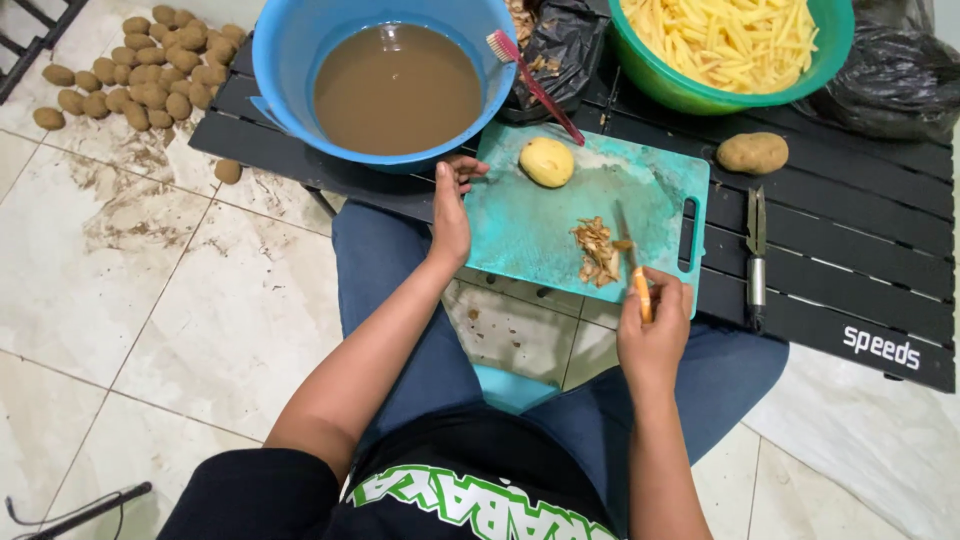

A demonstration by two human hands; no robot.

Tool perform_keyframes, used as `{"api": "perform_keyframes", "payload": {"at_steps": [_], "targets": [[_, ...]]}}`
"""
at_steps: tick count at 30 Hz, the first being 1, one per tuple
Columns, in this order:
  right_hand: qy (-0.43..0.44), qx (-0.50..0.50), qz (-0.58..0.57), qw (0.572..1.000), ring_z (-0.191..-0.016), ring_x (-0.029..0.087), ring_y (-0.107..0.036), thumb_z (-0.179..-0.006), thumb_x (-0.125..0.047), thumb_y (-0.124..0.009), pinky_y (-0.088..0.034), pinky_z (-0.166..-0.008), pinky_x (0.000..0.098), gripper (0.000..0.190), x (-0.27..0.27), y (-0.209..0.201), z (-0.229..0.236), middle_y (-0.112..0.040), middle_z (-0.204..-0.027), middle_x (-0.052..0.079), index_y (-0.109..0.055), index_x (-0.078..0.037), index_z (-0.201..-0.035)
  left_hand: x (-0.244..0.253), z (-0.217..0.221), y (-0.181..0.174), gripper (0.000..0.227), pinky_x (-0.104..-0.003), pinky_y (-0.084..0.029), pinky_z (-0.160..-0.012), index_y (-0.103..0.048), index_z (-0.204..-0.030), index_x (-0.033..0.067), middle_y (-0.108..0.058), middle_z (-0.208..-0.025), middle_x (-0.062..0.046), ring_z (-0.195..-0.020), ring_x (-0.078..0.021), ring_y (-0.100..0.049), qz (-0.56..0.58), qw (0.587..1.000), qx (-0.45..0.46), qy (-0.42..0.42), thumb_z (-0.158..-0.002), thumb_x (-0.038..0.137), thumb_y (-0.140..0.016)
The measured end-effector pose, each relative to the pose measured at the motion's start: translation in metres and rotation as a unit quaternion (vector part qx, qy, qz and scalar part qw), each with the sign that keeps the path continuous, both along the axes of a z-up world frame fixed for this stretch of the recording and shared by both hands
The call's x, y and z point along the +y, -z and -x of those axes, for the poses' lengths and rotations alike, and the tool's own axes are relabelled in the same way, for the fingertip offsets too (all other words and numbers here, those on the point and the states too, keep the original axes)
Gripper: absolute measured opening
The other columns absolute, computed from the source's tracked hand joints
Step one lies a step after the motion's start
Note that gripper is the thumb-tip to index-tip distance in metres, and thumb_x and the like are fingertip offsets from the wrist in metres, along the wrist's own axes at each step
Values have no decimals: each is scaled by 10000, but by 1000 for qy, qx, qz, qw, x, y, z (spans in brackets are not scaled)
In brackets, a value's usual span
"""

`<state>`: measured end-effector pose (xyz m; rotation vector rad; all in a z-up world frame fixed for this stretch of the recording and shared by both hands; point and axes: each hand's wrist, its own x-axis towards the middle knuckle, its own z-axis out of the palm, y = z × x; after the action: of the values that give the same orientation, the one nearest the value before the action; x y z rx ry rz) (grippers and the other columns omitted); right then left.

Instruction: Peel and cut potatoes on a cutting board using a knife

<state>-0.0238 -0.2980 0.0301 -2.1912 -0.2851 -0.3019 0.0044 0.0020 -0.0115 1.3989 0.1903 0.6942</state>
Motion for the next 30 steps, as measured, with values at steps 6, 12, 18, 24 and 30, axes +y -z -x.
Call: {"api": "perform_keyframes", "payload": {"at_steps": [6, 12, 18, 24, 30], "targets": [[-17, -5, -17, 1000, -889, 377, -587, -958, 7, -653, -479, -794, 465, 267, -13, 12, -19, -511, -1008, 181, -647, -13, -1224, 2, 0, 2, 556, -355, -339, -982, -527, -1154, 115, -643, -1149, -88, -1131, -227, -578, -17, 1000, 0, 3, -1130, 498, -125], [34, -14, 20, 999, -955, 370, -632, -1019, -155, -659, -457, -889, 496, 246, -33, 17, -55, -560, -1034, 109, -639, -114, -1261, -4, -3, -7, 222, -403, -369, -1014, -589, -1099, 124, -634, -1092, -96, -1123, -278, -588, -132, 991, 1, -8, -1107, 265, -418], [28, -9, -34, 999, -943, 401, -626, -1039, -79, -579, -445, -869, 523, 223, -19, 11, -68, -555, -1033, 157, -582, -51, -1261, -17, 7, -15, 177, -405, -348, -966, -588, -1126, 182, -567, -1123, -8, -1122, -242, -560, -388, 921, 13, 37, -979, 257, -652], [-5, -51, -119, 992, -813, 198, -514, -1112, -120, -616, -430, -779, 342, 95, -17, 1, -59, -494, -938, 90, -554, -69, -1062, -43, -3, -9, 263, -458, -349, -950, -601, -1177, 168, -579, -1160, -43, -1138, -280, -569, -491, 861, -22, 135, -956, 289, -677], [-101, -35, 105, 989, -1027, 320, -497, -1022, -90, -633, -316, -869, 423, 168, 3, -25, -37, -522, -1089, 37, -742, -181, -1112, -75, -13, -19, 231, -440, -344, -947, -609, -1191, 187, -579, -1185, -24, -1154, -253, -571, -453, 874, -6, 174, -1004, 321, -635]]}}
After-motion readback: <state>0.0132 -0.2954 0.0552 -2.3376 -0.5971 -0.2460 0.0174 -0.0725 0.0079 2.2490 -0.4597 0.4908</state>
